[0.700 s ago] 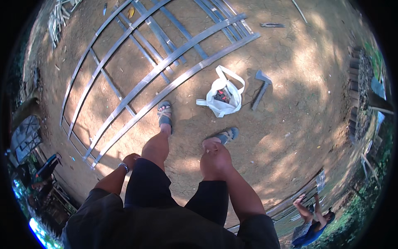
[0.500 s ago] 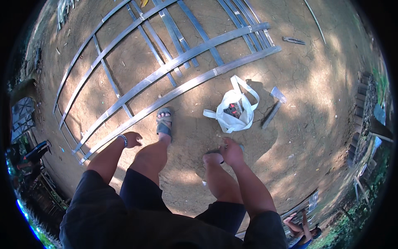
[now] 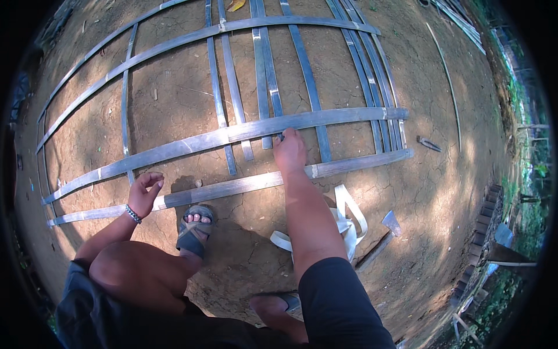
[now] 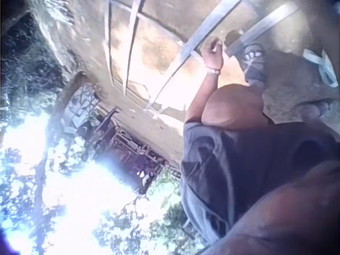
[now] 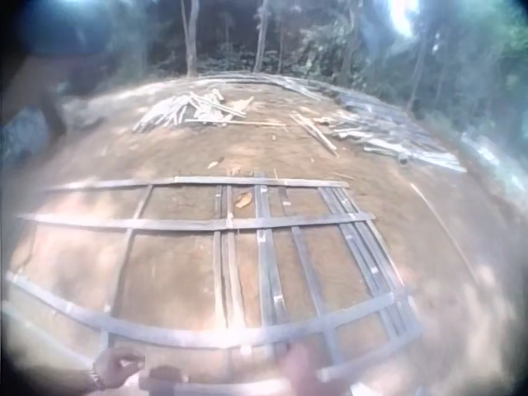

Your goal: The person constructs a bamboo lattice by laying out bamboo strips in a grid and securing the intersections using small nails and a hatchet to hammer them in.

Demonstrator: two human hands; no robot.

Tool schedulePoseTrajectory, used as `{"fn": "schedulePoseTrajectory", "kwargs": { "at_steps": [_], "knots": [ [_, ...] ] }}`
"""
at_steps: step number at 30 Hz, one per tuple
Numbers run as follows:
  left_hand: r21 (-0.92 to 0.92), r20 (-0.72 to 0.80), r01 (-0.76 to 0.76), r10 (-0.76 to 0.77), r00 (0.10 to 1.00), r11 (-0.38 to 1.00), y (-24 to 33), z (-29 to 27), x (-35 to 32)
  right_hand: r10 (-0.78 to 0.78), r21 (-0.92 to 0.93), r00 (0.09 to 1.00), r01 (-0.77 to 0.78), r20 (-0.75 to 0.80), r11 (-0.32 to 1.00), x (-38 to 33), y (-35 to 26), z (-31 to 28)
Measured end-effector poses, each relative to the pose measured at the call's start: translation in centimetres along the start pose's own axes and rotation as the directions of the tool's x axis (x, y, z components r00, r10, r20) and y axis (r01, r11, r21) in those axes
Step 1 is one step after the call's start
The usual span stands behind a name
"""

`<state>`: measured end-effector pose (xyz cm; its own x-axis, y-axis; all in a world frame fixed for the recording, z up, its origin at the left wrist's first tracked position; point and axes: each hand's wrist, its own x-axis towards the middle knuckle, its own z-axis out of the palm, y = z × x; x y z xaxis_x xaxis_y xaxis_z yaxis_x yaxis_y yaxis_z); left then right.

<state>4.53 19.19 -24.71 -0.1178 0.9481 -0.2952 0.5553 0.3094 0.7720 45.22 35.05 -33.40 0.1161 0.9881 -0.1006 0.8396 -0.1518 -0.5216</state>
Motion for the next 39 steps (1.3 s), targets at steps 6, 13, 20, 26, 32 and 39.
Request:
{"fn": "schedulePoseTrajectory", "kwargs": {
  "at_steps": [6,13,20,26,32,39],
  "knots": [
    [0.147,0.210,-0.152,0.119,0.970,0.977,2.9,1.3,3.2,0.070,-0.149,0.995,-0.059,0.074,0.987,-1.1,1.0,1.3],
    [0.357,0.136,-0.280,0.247,0.959,0.891,1.6,2.3,6.6,0.159,-0.286,0.974,-0.109,0.159,0.952,0.6,0.1,0.0],
    [0.242,0.081,-0.521,0.518,0.852,0.819,5.2,8.1,13.1,0.301,-0.491,0.892,-0.106,0.337,0.865,-3.0,0.2,-6.0],
    [0.134,0.158,-0.617,0.598,0.786,0.776,8.3,12.9,14.8,0.262,-0.408,0.924,-0.133,0.279,0.903,-0.9,-0.3,-4.5],
    [0.139,0.203,-0.610,0.581,0.788,0.780,7.2,13.6,14.8,0.284,-0.435,0.890,-0.110,0.357,0.894,-0.6,1.6,-6.2],
    [0.205,0.500,-0.798,0.640,0.583,0.567,12.3,16.6,18.7,0.309,-0.460,0.870,-0.109,0.385,0.881,-1.3,2.5,-7.2]
  ]
}}
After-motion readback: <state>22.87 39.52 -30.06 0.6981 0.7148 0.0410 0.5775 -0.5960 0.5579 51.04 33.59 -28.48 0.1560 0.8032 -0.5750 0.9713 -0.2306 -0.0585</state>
